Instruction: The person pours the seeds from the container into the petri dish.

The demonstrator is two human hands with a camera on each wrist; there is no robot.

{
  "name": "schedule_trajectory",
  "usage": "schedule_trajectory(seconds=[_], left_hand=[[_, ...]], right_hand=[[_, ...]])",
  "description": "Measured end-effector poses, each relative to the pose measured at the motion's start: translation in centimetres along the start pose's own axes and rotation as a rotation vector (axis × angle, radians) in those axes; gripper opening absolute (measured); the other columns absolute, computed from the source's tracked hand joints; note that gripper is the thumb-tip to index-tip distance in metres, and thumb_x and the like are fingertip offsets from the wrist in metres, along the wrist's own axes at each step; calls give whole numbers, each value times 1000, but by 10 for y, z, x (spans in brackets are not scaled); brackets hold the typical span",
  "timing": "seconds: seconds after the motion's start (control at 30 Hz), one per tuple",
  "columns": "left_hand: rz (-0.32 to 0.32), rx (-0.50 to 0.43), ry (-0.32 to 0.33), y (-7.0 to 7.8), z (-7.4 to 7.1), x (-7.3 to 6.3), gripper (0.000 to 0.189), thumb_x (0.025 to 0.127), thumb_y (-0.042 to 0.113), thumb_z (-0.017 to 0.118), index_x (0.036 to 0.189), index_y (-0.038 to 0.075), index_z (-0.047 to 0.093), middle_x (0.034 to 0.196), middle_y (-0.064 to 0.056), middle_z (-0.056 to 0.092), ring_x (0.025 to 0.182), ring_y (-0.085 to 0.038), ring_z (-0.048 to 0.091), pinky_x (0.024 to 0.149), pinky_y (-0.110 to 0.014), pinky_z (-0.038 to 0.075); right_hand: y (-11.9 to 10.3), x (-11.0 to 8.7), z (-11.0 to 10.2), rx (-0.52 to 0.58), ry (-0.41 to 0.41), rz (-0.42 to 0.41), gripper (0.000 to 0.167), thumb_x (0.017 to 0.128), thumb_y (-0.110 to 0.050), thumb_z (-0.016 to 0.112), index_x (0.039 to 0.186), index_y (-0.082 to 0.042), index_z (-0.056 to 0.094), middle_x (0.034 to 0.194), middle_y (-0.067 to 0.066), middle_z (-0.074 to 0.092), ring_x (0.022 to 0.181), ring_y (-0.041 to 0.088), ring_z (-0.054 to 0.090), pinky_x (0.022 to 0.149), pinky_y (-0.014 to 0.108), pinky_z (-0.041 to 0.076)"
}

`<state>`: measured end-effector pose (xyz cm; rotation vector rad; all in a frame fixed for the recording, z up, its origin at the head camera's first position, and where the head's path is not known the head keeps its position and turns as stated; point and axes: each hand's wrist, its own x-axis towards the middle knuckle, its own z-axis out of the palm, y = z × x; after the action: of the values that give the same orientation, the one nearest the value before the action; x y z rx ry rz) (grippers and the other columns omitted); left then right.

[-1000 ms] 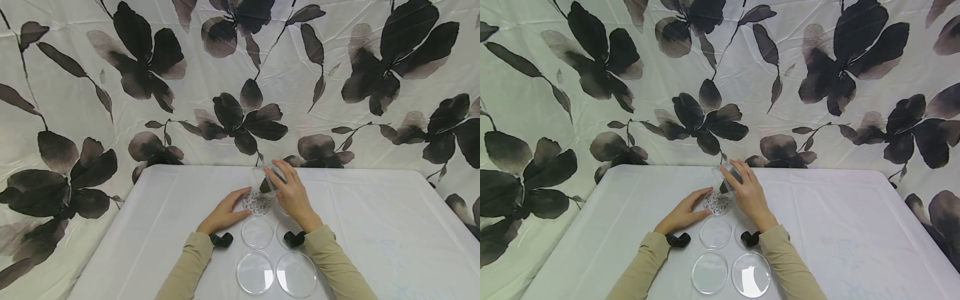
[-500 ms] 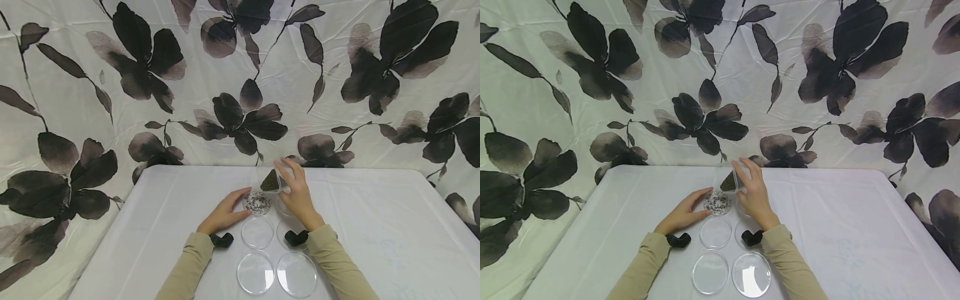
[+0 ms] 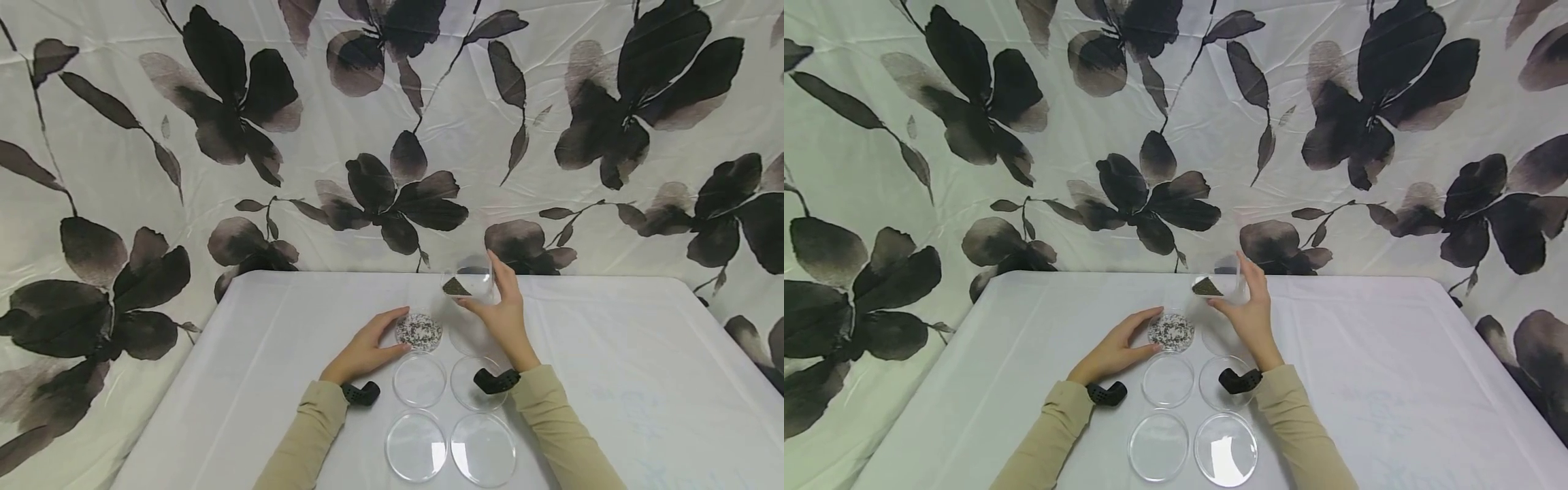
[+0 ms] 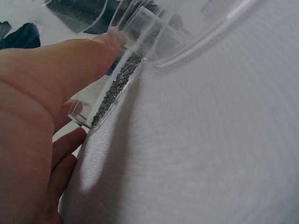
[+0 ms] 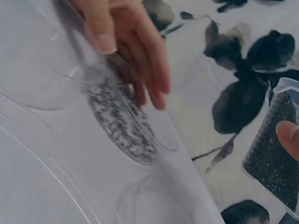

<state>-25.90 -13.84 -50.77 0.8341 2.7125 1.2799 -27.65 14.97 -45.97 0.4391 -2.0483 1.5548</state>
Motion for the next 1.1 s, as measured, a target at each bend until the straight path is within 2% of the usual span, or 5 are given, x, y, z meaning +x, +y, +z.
schedule_trajectory(seconds=[0.33,0.57,0.77,0.97,1.1], left_hand=[[-9,-1,-2,-1,-1,0,72,90,38,72,153,27,38,155,1,39,144,-20,32,118,-43,23],[-7,-8,-1,-2,0,0,72,90,37,72,153,27,38,155,1,39,145,-20,31,119,-44,22],[-18,-9,2,0,-1,-2,72,90,37,73,153,27,39,155,1,39,144,-20,31,119,-43,22],[16,-9,8,0,-2,-3,71,91,35,72,152,23,40,154,0,41,144,-21,33,118,-43,24],[30,-3,16,-3,-1,-2,70,91,35,72,152,23,40,154,0,42,143,-20,34,118,-42,24]], right_hand=[[-13,3,-35,203,-42,239,96,76,8,80,156,-8,29,154,22,36,145,29,28,116,51,26],[18,0,-59,231,-47,300,98,78,6,80,158,-19,28,152,24,38,145,30,30,118,52,21],[48,-6,-75,310,-9,349,97,80,10,77,158,-19,27,155,17,37,145,25,29,118,36,25],[58,-11,-83,360,9,385,97,80,13,74,158,-16,25,156,17,34,145,20,28,114,25,31],[60,-13,-85,358,-3,388,96,80,13,74,158,-15,25,156,19,32,146,22,26,115,27,29]])
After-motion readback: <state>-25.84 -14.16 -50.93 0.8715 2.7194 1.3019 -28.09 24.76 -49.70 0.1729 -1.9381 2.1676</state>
